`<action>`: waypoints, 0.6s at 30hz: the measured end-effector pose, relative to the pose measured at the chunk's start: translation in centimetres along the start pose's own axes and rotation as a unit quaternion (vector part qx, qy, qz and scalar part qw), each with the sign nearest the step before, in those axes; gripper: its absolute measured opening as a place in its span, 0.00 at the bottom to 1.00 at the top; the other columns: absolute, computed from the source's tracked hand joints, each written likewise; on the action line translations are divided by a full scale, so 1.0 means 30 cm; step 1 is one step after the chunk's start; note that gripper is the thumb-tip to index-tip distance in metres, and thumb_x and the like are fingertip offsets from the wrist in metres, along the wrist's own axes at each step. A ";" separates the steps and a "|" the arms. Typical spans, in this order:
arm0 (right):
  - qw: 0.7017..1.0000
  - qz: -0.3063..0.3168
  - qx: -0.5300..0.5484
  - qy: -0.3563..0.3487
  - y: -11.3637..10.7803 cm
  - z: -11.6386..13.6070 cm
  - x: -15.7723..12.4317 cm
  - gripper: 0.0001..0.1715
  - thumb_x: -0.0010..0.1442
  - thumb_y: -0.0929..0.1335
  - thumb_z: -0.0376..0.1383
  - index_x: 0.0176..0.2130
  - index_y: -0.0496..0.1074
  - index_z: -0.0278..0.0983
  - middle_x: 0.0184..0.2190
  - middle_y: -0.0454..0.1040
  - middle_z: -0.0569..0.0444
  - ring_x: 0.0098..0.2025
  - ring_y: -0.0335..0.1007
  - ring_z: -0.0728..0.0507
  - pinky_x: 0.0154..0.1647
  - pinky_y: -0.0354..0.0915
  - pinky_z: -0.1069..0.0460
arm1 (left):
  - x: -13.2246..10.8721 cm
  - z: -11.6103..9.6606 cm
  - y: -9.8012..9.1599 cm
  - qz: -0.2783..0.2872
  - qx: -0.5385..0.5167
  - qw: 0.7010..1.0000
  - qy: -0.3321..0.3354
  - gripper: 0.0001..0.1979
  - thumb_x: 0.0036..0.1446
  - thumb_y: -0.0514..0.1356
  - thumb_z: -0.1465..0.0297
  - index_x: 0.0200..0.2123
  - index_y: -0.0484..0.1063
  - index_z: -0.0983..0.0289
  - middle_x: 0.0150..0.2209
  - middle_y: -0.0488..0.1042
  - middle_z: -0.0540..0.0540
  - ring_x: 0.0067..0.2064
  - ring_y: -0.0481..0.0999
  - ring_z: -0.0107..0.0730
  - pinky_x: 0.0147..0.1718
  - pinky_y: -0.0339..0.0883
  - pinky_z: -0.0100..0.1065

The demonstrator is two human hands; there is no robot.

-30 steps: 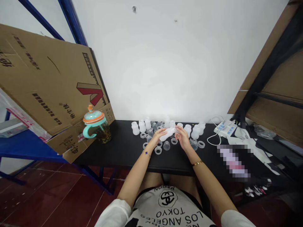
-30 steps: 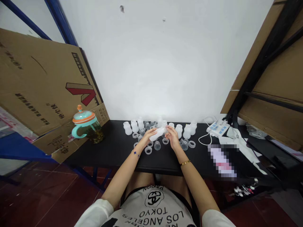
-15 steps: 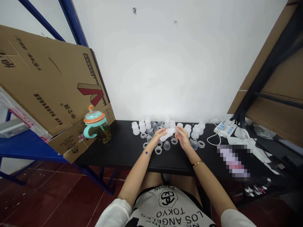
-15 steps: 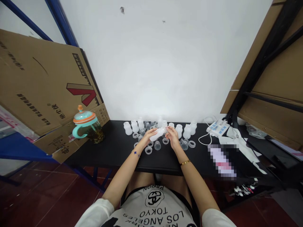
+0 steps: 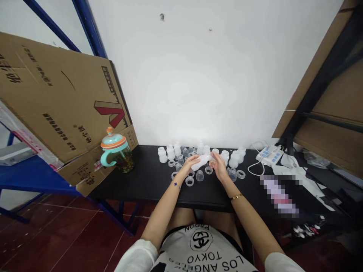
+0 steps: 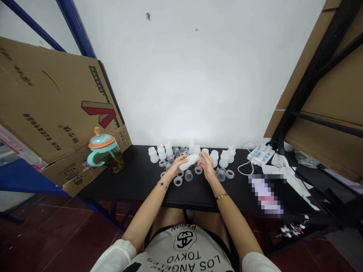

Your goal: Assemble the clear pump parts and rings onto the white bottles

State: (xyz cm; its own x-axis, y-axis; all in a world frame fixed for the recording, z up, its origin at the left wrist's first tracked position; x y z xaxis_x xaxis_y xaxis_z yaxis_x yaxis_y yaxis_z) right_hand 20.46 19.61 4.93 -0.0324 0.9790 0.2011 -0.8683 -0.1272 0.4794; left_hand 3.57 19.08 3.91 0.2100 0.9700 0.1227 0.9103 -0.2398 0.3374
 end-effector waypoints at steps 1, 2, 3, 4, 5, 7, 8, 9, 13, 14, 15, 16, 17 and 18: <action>1.000 0.003 -0.001 0.001 0.001 0.002 -0.001 0.20 0.55 0.73 0.50 0.43 0.76 0.41 0.43 0.77 0.53 0.21 0.68 0.51 0.13 0.56 0.56 | 0.000 0.000 0.000 0.000 -0.001 1.000 0.000 0.25 0.42 0.73 0.62 0.45 0.80 0.67 0.42 0.79 0.59 0.39 0.75 0.37 0.36 0.60 0.32; 1.000 0.005 -0.001 0.001 0.002 0.004 -0.002 0.20 0.56 0.73 0.49 0.43 0.76 0.41 0.45 0.77 0.53 0.21 0.68 0.51 0.14 0.57 0.56 | 0.001 -0.001 0.000 0.000 -0.001 1.000 0.001 0.25 0.42 0.73 0.62 0.45 0.80 0.67 0.42 0.79 0.59 0.38 0.75 0.37 0.36 0.60 0.32; 1.000 0.007 -0.002 0.001 0.003 0.005 -0.003 0.20 0.56 0.73 0.49 0.44 0.76 0.41 0.46 0.77 0.53 0.21 0.68 0.51 0.14 0.57 0.55 | 0.001 -0.001 0.001 0.000 -0.002 1.000 0.001 0.25 0.42 0.73 0.63 0.45 0.80 0.67 0.42 0.79 0.59 0.38 0.75 0.36 0.36 0.60 0.32; 1.000 0.008 -0.002 0.002 0.004 0.006 -0.003 0.19 0.55 0.73 0.49 0.44 0.77 0.41 0.46 0.77 0.53 0.21 0.68 0.51 0.14 0.57 0.55 | 0.001 -0.002 0.001 0.000 -0.002 1.000 0.002 0.25 0.42 0.73 0.63 0.44 0.80 0.67 0.42 0.79 0.59 0.38 0.75 0.36 0.36 0.60 0.32; 1.000 0.009 -0.003 0.002 0.004 0.008 -0.004 0.19 0.55 0.73 0.48 0.44 0.77 0.41 0.47 0.77 0.53 0.21 0.68 0.51 0.14 0.57 0.55 | 0.001 -0.002 0.001 -0.001 -0.002 1.000 0.002 0.25 0.42 0.73 0.63 0.45 0.80 0.67 0.42 0.79 0.59 0.38 0.75 0.36 0.36 0.60 0.32; 1.000 0.012 -0.004 0.002 0.005 0.009 -0.004 0.18 0.54 0.73 0.47 0.43 0.77 0.41 0.46 0.77 0.53 0.22 0.68 0.51 0.15 0.57 0.55 | 0.000 -0.003 0.002 -0.001 -0.001 1.000 0.001 0.25 0.42 0.73 0.63 0.45 0.80 0.67 0.42 0.79 0.59 0.38 0.75 0.36 0.36 0.60 0.32; 1.000 0.013 -0.004 0.002 0.006 0.009 -0.004 0.18 0.54 0.73 0.46 0.43 0.77 0.41 0.46 0.78 0.53 0.22 0.68 0.51 0.15 0.57 0.55 | 0.000 -0.003 0.002 0.000 0.000 1.000 0.001 0.26 0.42 0.73 0.63 0.45 0.80 0.67 0.41 0.79 0.59 0.38 0.75 0.36 0.36 0.60 0.32; 1.000 0.014 -0.005 0.003 0.006 0.009 -0.004 0.17 0.53 0.73 0.46 0.42 0.77 0.41 0.46 0.78 0.53 0.22 0.68 0.51 0.15 0.57 0.54 | 0.000 -0.003 0.002 0.000 0.001 1.000 0.000 0.26 0.42 0.73 0.63 0.45 0.80 0.67 0.41 0.79 0.59 0.37 0.75 0.36 0.36 0.60 0.32; 1.000 0.013 -0.005 0.002 0.004 0.010 -0.004 0.16 0.53 0.73 0.44 0.41 0.77 0.41 0.47 0.77 0.53 0.22 0.67 0.51 0.16 0.57 0.55 | 0.000 -0.001 0.000 0.001 0.004 1.000 -0.002 0.27 0.42 0.73 0.62 0.46 0.80 0.67 0.42 0.79 0.60 0.38 0.76 0.37 0.36 0.60 0.32; 1.000 0.013 -0.005 0.002 0.004 0.010 -0.003 0.16 0.53 0.73 0.44 0.41 0.77 0.41 0.47 0.77 0.53 0.22 0.67 0.51 0.16 0.57 0.55 | 0.001 0.000 -0.001 0.001 0.005 1.000 -0.002 0.27 0.42 0.73 0.62 0.46 0.80 0.67 0.42 0.79 0.59 0.39 0.76 0.38 0.36 0.60 0.32; 1.000 0.012 -0.004 0.002 0.003 0.009 -0.003 0.16 0.52 0.74 0.44 0.40 0.77 0.41 0.47 0.77 0.53 0.22 0.67 0.51 0.16 0.57 0.55 | 0.002 0.001 -0.001 0.002 0.005 1.000 -0.001 0.27 0.42 0.73 0.62 0.46 0.80 0.67 0.42 0.79 0.59 0.39 0.76 0.38 0.37 0.60 0.32; 1.000 0.012 -0.004 0.003 0.003 0.009 -0.002 0.16 0.52 0.74 0.44 0.40 0.77 0.40 0.47 0.77 0.53 0.22 0.67 0.51 0.16 0.57 0.55 | 0.002 0.001 -0.002 0.002 0.004 1.000 -0.001 0.26 0.42 0.73 0.62 0.46 0.80 0.67 0.42 0.79 0.59 0.39 0.76 0.38 0.37 0.60 0.32; 1.000 0.011 -0.003 0.004 0.003 0.009 -0.002 0.16 0.52 0.74 0.44 0.40 0.77 0.40 0.46 0.77 0.53 0.22 0.67 0.51 0.15 0.57 0.55 | 0.002 0.002 -0.003 0.002 0.004 1.000 -0.002 0.26 0.42 0.73 0.62 0.46 0.80 0.67 0.42 0.79 0.59 0.39 0.76 0.38 0.37 0.60 0.32; 1.000 0.009 -0.002 0.004 0.002 0.008 -0.001 0.16 0.52 0.74 0.44 0.39 0.77 0.40 0.46 0.78 0.54 0.22 0.67 0.51 0.15 0.57 0.55 | 0.002 0.002 -0.003 0.002 0.004 1.000 -0.003 0.26 0.42 0.73 0.62 0.46 0.80 0.66 0.42 0.79 0.59 0.39 0.76 0.37 0.37 0.60 0.32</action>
State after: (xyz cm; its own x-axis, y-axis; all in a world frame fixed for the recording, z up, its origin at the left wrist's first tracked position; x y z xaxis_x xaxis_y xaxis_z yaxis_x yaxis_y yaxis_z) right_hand 20.53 19.53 5.16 -0.0522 0.9780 0.2021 -0.8700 -0.1439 0.4716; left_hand 3.52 19.16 3.83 0.2148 0.9694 0.1185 0.9126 -0.2425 0.3291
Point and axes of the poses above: each hand's wrist, its own x-axis towards the middle knuckle, its own y-axis out of the palm, z = x × y, the point moved 7 cm from there along x, towards the middle knuckle
